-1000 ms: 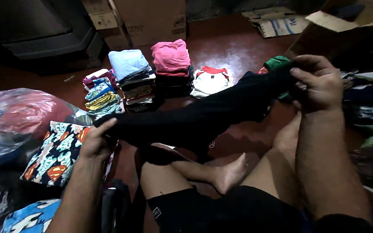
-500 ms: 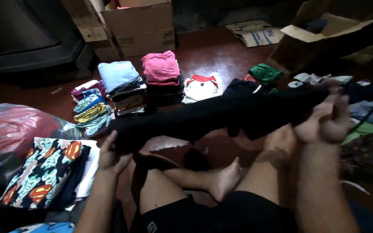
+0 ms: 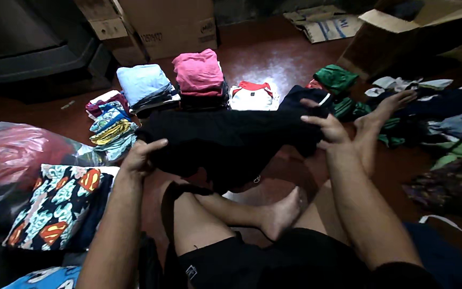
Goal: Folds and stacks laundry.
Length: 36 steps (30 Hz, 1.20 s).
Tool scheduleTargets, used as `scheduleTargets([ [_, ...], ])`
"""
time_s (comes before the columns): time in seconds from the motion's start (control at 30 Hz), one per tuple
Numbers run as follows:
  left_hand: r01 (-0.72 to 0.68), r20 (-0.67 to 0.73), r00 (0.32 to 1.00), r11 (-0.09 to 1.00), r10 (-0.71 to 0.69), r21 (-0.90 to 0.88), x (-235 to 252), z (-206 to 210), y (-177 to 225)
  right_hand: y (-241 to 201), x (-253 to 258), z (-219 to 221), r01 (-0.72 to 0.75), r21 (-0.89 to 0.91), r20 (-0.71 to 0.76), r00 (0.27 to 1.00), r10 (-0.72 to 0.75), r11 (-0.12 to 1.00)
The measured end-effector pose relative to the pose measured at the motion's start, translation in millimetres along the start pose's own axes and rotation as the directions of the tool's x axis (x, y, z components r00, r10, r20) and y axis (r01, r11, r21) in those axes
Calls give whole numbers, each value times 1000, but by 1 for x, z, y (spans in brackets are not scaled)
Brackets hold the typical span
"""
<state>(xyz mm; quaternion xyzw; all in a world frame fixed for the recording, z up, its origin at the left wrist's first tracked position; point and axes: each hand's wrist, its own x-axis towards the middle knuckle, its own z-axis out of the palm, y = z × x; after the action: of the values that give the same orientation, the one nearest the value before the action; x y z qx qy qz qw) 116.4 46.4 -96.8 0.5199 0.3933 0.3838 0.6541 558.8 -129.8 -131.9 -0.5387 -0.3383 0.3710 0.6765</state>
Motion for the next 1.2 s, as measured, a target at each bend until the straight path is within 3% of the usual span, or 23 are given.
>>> scheduleTargets([
  [0.1,-112,32,993,990,110,86,20,13,33,-29,21,-2,168,4,8,986,-168,986],
  [0.2,-285,136,948,958,287,-33,34,14,48,-52,24,-13,425,-20,55,904,-424,905],
  [0.27,-352,221,903,929,369,-113,35,10,40,-53,16,-23,569,-13,111,818,-565,822],
  [0.33,-309,216,920,944,327,-113,32,7,15,-37,-1,-31,602,-50,113,796,-594,797],
  [0.4,-113,99,988,992,118,-54,27,2,-26,-7,-31,-33,468,-173,21,881,-472,867],
  [0.47,188,-23,982,981,-188,42,34,-9,-77,34,-57,-32,34,-260,-142,987,-74,965],
  [0.5,321,-77,945,945,-317,62,43,-16,-107,70,-59,-42,-171,-237,-169,977,133,956],
  [0.57,506,-146,861,850,-487,148,65,-30,-165,150,-57,-60,-422,-164,-227,896,382,892],
  [0.67,576,-172,785,600,-595,555,85,-19,-193,216,-64,-61,-611,-125,-352,764,541,782],
  [0.73,495,-183,775,401,-605,771,91,-9,-205,221,-66,-58,-627,-340,-353,776,523,701],
  [0.83,416,-239,805,231,-543,879,95,-13,-233,225,-66,-59,-515,-727,-262,820,509,455],
  [0.87,410,-245,815,223,-525,885,95,-12,-234,229,-69,-59,-473,-794,-241,822,516,382],
  [0.93,428,-223,837,342,-500,837,93,-9,-224,233,-73,-62,-395,-855,-192,843,503,336],
  [1.0,453,-171,852,532,-495,715,87,-10,-203,228,-76,-69,-357,-809,-127,882,455,467],
  [1.07,411,-108,873,600,-475,686,78,-21,-178,210,-77,-74,-359,-655,-136,921,364,665],
  [1.13,300,-66,905,521,-420,799,64,-38,-157,193,-78,-78,-370,-477,-225,928,296,797],
  [1.2,237,-66,913,393,-403,888,47,-45,-141,186,-78,-81,-388,-412,-305,911,277,825],
])
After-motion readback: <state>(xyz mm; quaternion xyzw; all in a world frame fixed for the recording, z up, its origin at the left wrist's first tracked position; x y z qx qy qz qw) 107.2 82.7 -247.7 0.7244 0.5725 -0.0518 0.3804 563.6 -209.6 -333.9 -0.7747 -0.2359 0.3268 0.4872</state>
